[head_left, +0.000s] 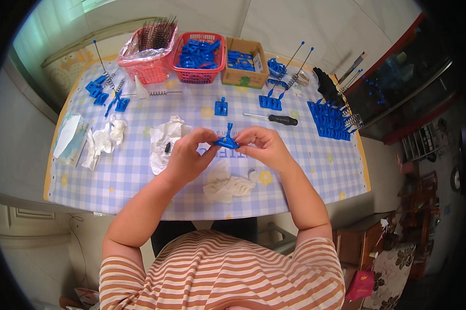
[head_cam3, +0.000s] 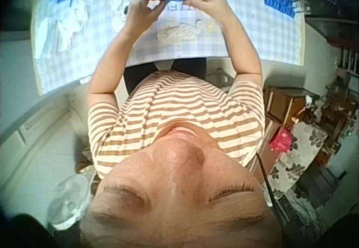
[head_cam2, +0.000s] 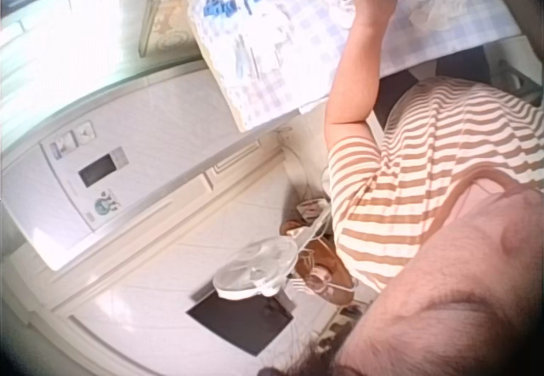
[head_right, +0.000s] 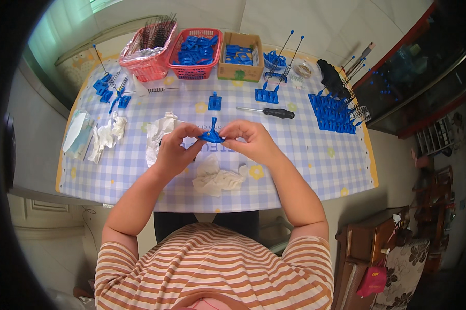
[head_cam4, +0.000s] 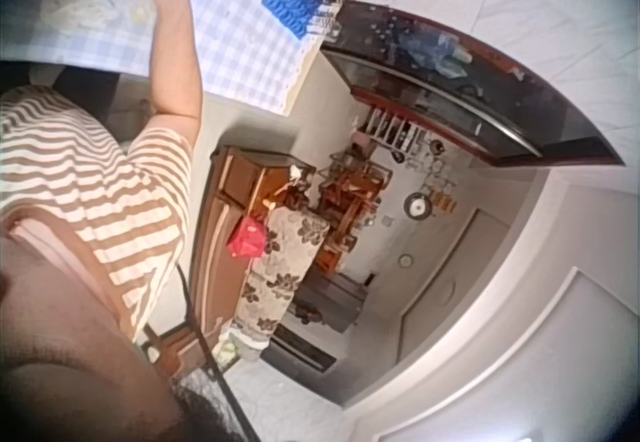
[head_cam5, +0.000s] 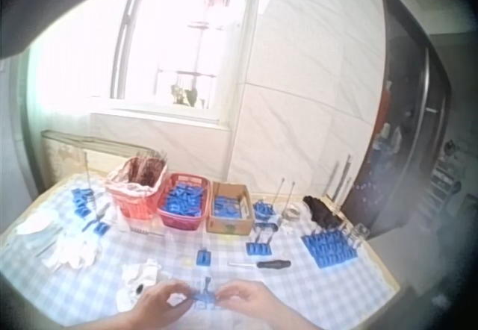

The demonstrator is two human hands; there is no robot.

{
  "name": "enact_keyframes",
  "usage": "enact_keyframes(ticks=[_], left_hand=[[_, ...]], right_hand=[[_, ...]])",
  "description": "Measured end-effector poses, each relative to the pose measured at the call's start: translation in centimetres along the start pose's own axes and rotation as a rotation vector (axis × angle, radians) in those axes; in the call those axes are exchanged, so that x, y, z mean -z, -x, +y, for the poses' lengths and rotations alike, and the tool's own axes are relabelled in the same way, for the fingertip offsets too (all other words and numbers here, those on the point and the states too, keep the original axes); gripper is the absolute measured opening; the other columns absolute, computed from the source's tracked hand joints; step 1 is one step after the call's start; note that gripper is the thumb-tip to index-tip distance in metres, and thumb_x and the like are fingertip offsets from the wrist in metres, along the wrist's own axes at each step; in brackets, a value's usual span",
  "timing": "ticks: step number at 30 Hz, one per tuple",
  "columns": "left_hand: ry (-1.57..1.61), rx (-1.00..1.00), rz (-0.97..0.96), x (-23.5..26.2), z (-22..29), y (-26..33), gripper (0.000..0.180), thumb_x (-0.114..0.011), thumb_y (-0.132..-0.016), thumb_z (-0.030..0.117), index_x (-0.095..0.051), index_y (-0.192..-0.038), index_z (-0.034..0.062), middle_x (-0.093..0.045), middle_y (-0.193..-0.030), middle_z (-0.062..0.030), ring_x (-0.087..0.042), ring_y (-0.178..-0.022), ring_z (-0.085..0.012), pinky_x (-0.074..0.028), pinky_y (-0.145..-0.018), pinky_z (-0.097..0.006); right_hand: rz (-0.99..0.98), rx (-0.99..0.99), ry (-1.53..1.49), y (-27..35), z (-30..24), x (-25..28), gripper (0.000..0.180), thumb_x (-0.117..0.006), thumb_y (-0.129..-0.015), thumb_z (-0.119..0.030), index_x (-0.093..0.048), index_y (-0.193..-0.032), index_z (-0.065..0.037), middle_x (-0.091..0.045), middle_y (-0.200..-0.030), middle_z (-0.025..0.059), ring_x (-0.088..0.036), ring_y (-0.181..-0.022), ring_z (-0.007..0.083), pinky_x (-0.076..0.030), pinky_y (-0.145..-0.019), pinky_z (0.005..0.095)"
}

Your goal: The person assembles plastic components with metal terminals and spring wires by hand, using pliers and a screwdriver to manipulate the parts.

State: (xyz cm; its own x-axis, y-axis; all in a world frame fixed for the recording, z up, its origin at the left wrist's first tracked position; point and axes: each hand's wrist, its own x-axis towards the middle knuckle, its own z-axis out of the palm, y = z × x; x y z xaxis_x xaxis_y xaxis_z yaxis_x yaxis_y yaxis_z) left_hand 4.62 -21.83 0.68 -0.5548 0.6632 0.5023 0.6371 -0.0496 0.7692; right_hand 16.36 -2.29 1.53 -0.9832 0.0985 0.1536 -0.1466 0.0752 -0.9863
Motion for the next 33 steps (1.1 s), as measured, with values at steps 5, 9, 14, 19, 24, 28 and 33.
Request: enact_keyframes(ticks=[5, 9, 14, 19, 24, 28, 33], left_hand=[[-0.038, -0.117, 0.014, -0.08, -0.75, -0.04, 0.024, -0.072, -0.074, -0.004, -0.057, -0.090, 0.0046, -0.071, -0.095, -0.0113, -0.069, -0.089, -0.0242, -0.055, -0.077, -0.033], [-0.098, -0.190, 0.015, -0.08, -0.97, -0.10, 0.025, -0.072, -0.072, -0.006, -0.057, -0.090, 0.0050, -0.071, -0.095, -0.0112, -0.069, -0.088, -0.0264, -0.055, -0.076, -0.034], [-0.161, -0.253, 0.035, -0.05, -0.99, -0.22, 0.025, -0.072, -0.071, -0.006, -0.058, -0.088, 0.0054, -0.071, -0.094, -0.0092, -0.068, -0.085, -0.0264, -0.053, -0.073, -0.034], [-0.236, -0.317, 0.048, 0.13, -0.71, -0.40, 0.024, -0.072, -0.070, -0.005, -0.059, -0.086, 0.0065, -0.071, -0.091, -0.0066, -0.067, -0.081, -0.0254, -0.051, -0.071, -0.034], [-0.258, -0.347, 0.053, 0.13, -0.64, -0.44, 0.025, -0.073, -0.070, -0.004, -0.059, -0.086, 0.0071, -0.070, -0.088, -0.0056, -0.066, -0.079, -0.0251, -0.051, -0.070, -0.035], [-0.276, -0.350, 0.050, 0.09, -0.68, -0.41, 0.025, -0.073, -0.070, -0.003, -0.058, -0.087, 0.0071, -0.070, -0.088, -0.0051, -0.066, -0.078, -0.0252, -0.051, -0.070, -0.035], [-0.285, -0.356, 0.041, 0.07, -0.69, -0.41, 0.024, -0.073, -0.071, -0.003, -0.058, -0.087, 0.0071, -0.069, -0.086, -0.0048, -0.066, -0.078, -0.0252, -0.051, -0.070, -0.035]], right_hand=[[-0.002, 0.045, 0.040, -0.11, -0.27, -0.33, 0.020, -0.066, -0.081, 0.005, -0.064, -0.100, -0.001, -0.067, -0.096, 0.0052, -0.063, -0.086, 0.0107, -0.052, -0.077, 0.0261], [0.004, 0.017, 0.068, -0.08, -0.47, -0.31, 0.021, -0.066, -0.081, 0.005, -0.064, -0.100, -0.001, -0.067, -0.095, 0.0048, -0.063, -0.084, 0.0102, -0.052, -0.076, 0.0257], [0.014, -0.050, 0.059, -0.07, -0.30, -0.19, 0.021, -0.066, -0.082, 0.003, -0.063, -0.103, -0.001, -0.068, -0.093, 0.0048, -0.064, -0.083, 0.0098, -0.051, -0.075, 0.0251], [0.048, -0.088, 0.024, -0.23, 0.09, -0.16, 0.022, -0.066, -0.083, 0.001, -0.062, -0.105, 0.000, -0.068, -0.095, 0.0054, -0.064, -0.086, 0.0099, -0.051, -0.074, 0.0248], [-0.006, -0.111, -0.044, -0.26, 0.06, -0.15, 0.027, -0.064, -0.084, 0.006, -0.059, -0.109, 0.001, -0.067, -0.099, 0.0071, -0.063, -0.089, 0.0121, -0.050, -0.075, 0.0253], [-0.009, -0.121, -0.015, -0.27, 0.10, -0.15, 0.028, -0.064, -0.083, 0.006, -0.059, -0.110, 0.001, -0.067, -0.099, 0.0074, -0.063, -0.089, 0.0123, -0.050, -0.075, 0.0259], [-0.009, -0.134, 0.013, -0.29, 0.10, -0.10, 0.028, -0.065, -0.083, 0.001, -0.059, -0.110, 0.002, -0.068, -0.097, 0.0084, -0.065, -0.086, 0.0130, -0.052, -0.079, 0.0283]])
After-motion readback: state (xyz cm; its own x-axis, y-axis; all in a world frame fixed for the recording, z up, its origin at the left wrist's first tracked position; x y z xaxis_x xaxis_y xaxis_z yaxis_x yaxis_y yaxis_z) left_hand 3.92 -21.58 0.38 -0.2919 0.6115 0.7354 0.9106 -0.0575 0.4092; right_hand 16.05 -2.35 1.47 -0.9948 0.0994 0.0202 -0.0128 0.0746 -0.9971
